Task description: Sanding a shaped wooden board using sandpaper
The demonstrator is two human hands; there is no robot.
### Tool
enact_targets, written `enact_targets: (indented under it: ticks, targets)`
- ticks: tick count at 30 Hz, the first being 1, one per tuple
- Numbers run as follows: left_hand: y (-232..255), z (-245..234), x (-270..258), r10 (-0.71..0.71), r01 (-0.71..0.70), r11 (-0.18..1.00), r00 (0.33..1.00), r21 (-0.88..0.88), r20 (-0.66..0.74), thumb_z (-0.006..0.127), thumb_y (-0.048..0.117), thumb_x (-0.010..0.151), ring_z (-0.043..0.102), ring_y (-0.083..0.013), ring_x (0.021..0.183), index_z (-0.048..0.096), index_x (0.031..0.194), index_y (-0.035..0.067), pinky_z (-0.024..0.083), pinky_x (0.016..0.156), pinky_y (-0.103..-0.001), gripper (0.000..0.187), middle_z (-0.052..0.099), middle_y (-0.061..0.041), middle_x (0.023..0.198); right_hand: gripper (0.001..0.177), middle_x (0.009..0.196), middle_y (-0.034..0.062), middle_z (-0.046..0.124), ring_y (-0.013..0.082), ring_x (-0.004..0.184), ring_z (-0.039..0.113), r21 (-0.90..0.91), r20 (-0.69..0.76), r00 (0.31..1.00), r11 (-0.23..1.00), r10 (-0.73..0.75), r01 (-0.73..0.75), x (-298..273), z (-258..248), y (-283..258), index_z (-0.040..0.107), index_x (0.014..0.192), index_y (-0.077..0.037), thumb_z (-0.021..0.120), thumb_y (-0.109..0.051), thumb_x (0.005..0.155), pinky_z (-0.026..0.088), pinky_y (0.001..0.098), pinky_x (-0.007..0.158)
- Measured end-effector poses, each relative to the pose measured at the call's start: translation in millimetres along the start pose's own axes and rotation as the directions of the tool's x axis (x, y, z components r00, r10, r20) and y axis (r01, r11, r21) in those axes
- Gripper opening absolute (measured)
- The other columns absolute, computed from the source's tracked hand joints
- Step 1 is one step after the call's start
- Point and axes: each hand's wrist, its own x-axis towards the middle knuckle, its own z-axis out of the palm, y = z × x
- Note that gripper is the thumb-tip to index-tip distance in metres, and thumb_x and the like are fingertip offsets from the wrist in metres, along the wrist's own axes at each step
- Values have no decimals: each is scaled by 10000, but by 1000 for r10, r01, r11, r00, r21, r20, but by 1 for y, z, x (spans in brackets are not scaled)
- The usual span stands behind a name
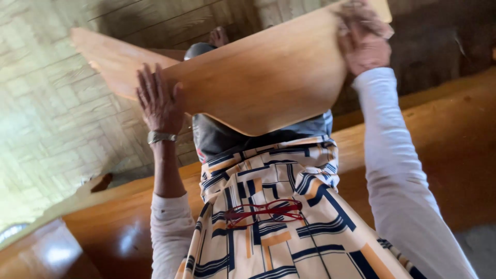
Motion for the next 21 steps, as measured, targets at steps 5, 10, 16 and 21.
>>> enact_targets:
  ticks: [5,10,16,21]
  targets:
    - [-7,5,-9,30,-45,992,992,-118,-126,488,437,1147,282,-416,1523,364,1604,56,342,1239,-549,607,341,-193,1635,412,908,274,661,353,567,601,-289,-422,787,890,-450,354,16,58,-56,538,1402,-95,575,-133,993,462,448,485]
    - [-18,-3,-32,-23,16,999,987,-43,-158,482,477,1133,311,-448,1478,403,1580,42,354,1201,-579,629,371,-223,1582,423,1340,151,559,295,1144,542,-421,-306,639,702,-706,574,-47,-7,-286,533,1409,-68,500,-266,1037,448,442,931]
    - [-24,-14,-76,-269,269,963,963,2,-13,374,587,1127,251,-397,1510,323,1640,136,368,1161,-572,685,328,-166,1612,427,1439,41,607,275,1353,535,278,-368,608,541,-703,794,5,31,-241,618,1438,-214,625,-258,1014,340,366,1190]
    - [-26,-22,-103,-424,423,906,906,18,20,354,639,1107,224,-339,1526,353,1627,174,374,1135,-531,697,320,-114,1615,437,1466,216,607,443,1304,573,151,-239,756,745,-610,650,114,27,-96,577,1540,-159,602,-310,1130,466,563,1036]
